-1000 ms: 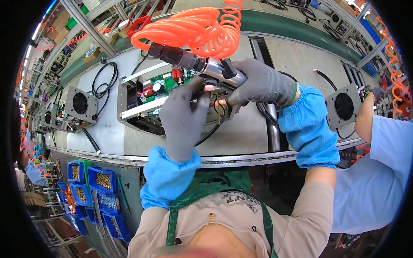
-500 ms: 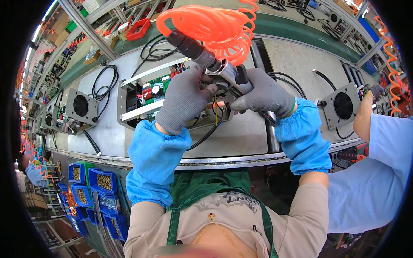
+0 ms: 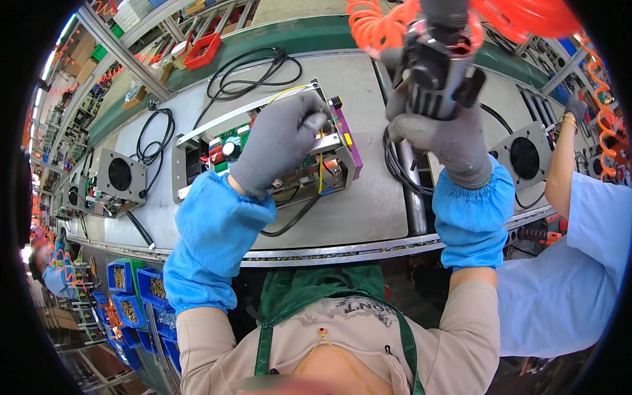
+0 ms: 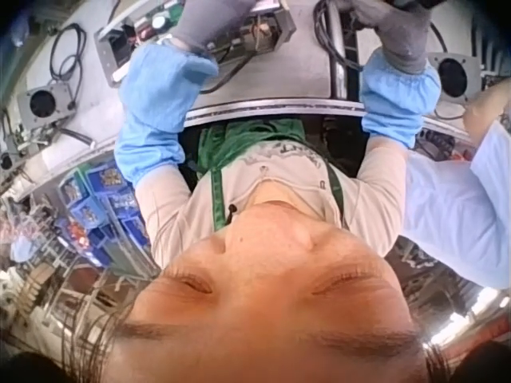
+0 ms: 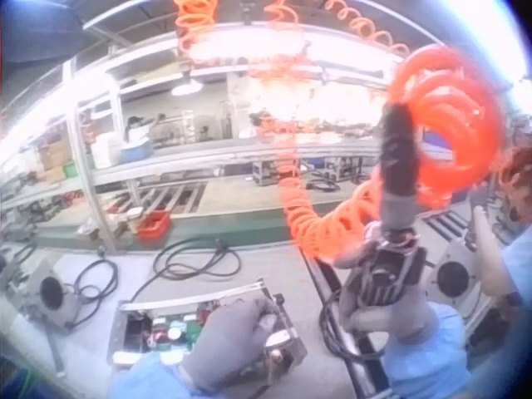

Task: Assembling electronic components using an electric screwdriver and hand tools on a production line.

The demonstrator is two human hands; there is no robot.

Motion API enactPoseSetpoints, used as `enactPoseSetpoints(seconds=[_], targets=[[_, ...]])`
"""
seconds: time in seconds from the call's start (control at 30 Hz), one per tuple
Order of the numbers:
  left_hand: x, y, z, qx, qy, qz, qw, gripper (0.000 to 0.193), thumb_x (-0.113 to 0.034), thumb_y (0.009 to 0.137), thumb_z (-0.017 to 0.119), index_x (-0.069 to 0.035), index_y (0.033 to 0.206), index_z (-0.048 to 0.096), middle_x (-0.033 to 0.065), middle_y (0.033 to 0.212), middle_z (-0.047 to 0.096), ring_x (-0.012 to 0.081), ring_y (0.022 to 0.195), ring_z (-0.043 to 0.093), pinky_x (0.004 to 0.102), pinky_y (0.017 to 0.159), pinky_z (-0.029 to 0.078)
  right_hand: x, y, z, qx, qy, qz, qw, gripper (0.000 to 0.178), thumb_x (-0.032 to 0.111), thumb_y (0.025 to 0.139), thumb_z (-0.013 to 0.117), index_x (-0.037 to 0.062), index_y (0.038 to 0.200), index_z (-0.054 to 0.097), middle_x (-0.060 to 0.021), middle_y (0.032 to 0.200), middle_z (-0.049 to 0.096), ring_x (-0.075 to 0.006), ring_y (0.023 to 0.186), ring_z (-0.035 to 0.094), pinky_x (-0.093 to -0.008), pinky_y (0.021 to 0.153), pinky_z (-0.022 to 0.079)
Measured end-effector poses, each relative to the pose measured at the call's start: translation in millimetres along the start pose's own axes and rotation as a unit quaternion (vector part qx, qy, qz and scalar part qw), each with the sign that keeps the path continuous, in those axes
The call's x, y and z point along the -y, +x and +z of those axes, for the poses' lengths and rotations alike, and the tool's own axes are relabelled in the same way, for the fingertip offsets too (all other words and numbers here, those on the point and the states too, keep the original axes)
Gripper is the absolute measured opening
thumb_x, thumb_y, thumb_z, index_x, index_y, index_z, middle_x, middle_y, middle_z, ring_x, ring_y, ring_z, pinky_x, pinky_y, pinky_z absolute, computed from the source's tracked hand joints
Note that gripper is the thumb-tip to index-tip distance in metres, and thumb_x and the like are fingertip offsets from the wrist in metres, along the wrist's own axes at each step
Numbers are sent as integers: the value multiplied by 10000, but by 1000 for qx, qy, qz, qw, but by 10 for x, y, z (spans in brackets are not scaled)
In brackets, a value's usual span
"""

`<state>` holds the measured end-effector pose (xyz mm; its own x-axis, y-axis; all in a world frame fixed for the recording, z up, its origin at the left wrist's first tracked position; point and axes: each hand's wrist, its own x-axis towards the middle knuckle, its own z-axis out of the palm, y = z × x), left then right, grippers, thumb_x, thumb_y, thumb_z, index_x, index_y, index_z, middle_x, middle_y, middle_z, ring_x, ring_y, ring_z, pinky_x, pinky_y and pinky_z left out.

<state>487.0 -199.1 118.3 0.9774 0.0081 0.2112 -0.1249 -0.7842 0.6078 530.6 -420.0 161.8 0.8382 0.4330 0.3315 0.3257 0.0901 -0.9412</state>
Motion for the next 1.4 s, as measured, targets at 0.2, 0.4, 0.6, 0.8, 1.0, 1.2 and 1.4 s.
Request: enactPoseSetpoints(seconds=[0.2,0.4,0.6,0.8,1.0,1.2,1.4], targets=[[-115,180,-97,-31,-392,-112,913,101,-47,914,540,16,966,600,97,833,658,115,688,643,286,599,520,79,40,-91,-31,12,-135,990,704,69,677,566,-66,1344,387,-45,685,487,-144,511,488,-326,557,442],[201,113,-44,-72,-10,228,971,158,-38,788,668,-32,946,659,132,919,651,284,782,646,347,688,526,313,291,-324,189,164,-305,919,389,122,798,470,-37,1152,495,-99,782,521,-212,622,523,-391,679,441],[193,95,-23,-32,50,278,959,117,-70,778,620,-57,893,633,93,876,623,284,835,613,381,724,513,316,375,-51,219,155,-316,910,518,172,814,497,7,1297,407,-15,718,422,-132,576,450,-323,636,366],[240,74,-25,-39,49,287,956,189,-42,737,687,-62,924,660,114,932,633,303,810,627,367,689,517,269,321,338,149,149,-305,929,680,176,836,491,20,1449,242,26,687,359,-97,533,406,-308,592,343],[225,85,-16,-5,63,279,958,189,-45,743,676,-47,931,653,115,918,629,303,820,619,377,704,511,317,321,308,121,164,-330,922,667,189,830,499,33,1439,276,30,692,364,-85,540,410,-300,556,339],[226,83,-4,2,87,271,959,189,-72,752,677,-57,938,650,106,916,621,298,810,617,377,694,511,241,315,408,141,164,-297,930,669,212,828,499,17,1431,283,8,694,365,-102,515,404,-306,529,337],[196,109,5,1,112,300,947,174,-101,757,683,-82,928,659,81,916,622,277,814,622,362,692,514,282,292,447,48,120,-257,958,590,218,848,499,-3,1374,350,-39,735,426,-156,590,491,-350,596,444]])
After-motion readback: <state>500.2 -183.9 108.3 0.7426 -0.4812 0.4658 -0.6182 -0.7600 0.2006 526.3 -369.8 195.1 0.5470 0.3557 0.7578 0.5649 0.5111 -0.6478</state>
